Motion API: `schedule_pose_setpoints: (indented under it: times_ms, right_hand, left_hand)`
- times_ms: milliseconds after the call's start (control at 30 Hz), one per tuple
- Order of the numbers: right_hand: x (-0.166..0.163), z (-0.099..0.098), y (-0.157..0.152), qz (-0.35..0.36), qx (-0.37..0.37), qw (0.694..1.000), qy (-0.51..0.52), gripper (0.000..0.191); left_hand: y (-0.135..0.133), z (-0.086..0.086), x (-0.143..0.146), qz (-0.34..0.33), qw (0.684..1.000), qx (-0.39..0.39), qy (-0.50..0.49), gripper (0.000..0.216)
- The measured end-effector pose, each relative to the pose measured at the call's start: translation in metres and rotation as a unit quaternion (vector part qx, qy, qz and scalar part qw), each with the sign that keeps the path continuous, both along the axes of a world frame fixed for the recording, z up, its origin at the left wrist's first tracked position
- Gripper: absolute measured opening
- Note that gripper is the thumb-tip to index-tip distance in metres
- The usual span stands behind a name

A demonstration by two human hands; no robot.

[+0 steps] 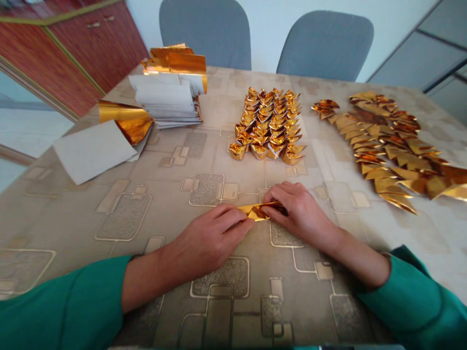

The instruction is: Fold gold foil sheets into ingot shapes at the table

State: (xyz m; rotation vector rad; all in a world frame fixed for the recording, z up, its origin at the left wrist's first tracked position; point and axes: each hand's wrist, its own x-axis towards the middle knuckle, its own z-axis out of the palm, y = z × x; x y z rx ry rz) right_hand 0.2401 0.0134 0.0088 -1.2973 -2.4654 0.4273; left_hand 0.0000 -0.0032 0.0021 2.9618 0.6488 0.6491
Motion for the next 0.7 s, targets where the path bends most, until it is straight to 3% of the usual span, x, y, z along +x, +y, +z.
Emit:
schedule_pose_setpoints:
  times_ms: [433,700]
  right_hand:
    - [-0.0034,-0.0017,-0.0022,-0.016,0.047,0.998,-0.04,0.01]
    - [-0.0046,0.001,-0.0038,-0.044,0.087,0.994,-0.056,0.01]
  left_hand:
    - [-0.0012,-0.005,0.0022,-0.008,0.997,0.019,0.074,0.037]
    - [-0.0005,-0.0075,0.0018,-0.006,0.998,0.029,0.057,0.041]
